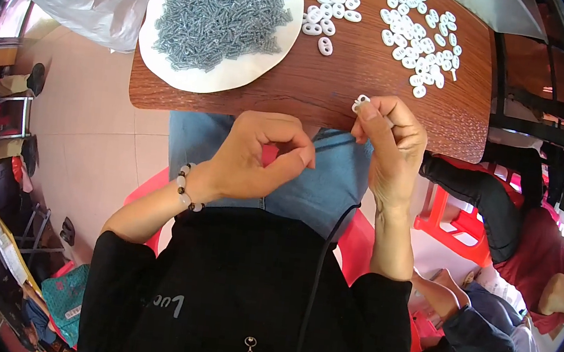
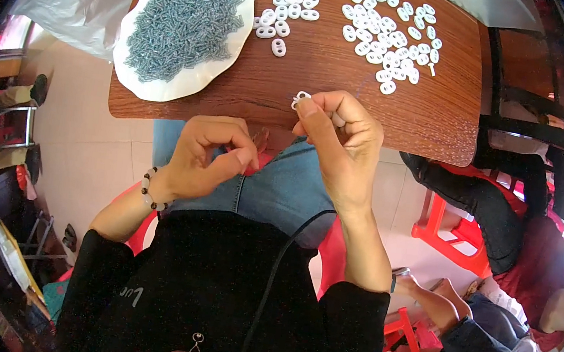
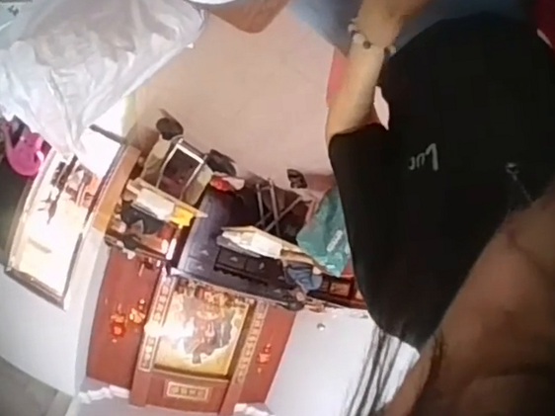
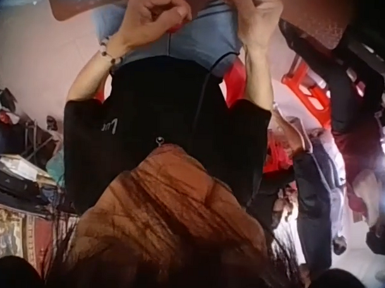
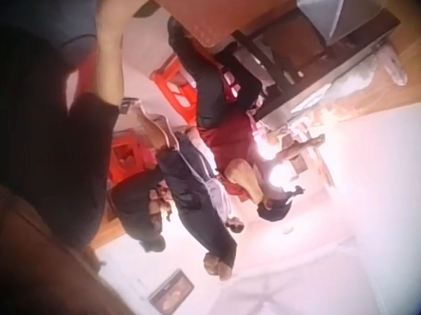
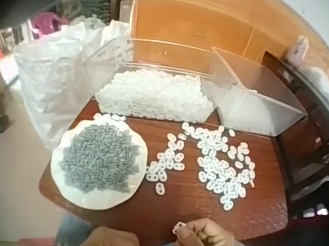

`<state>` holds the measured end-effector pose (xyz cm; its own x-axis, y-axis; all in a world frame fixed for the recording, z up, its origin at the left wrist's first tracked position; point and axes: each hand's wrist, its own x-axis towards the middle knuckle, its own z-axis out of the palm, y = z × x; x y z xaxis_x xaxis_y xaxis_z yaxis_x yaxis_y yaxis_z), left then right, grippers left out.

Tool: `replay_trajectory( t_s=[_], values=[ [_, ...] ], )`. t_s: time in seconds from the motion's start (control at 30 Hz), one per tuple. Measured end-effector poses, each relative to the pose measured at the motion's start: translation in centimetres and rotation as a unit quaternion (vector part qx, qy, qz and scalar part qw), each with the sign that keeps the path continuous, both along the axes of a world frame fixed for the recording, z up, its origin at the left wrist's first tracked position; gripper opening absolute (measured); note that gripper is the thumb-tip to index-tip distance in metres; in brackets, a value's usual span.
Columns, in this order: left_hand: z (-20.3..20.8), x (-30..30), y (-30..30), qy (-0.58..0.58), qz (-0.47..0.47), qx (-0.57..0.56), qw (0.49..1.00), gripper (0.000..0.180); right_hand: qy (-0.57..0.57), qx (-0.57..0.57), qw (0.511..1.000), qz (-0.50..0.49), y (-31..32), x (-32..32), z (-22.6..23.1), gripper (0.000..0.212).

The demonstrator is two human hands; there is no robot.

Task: Assembling small plastic components by inserting grey rubber pieces into white plastic housings.

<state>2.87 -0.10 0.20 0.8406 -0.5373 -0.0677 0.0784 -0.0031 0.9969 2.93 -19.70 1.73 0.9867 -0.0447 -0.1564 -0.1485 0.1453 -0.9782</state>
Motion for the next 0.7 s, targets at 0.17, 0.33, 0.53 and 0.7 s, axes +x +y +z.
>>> replay_trajectory(
  t_s=[0.17,0.33,0.53,0.7],
  values=[
    [0.4,0.1,0.2,-0.076,-0.011,0.036,0.996,0.011,0.001,-0.003,1.0,0.012,-0.2,0.5,-0.2,0.013],
    [0.9,-0.9,0.6,-0.106,-0.031,0.068,0.992,0.007,0.004,0.009,1.0,0.012,0.1,0.9,0.8,0.01],
    [5.1,3.6,3.1,-0.336,0.219,0.292,0.868,0.014,-0.006,-0.03,0.999,0.01,-0.5,0.9,1.9,0.008],
    [3.9,8.1,6.6,-0.346,0.213,0.451,0.795,0.021,-0.013,-0.023,0.999,0.019,-0.2,0.7,2.7,0.008]
  ],
)
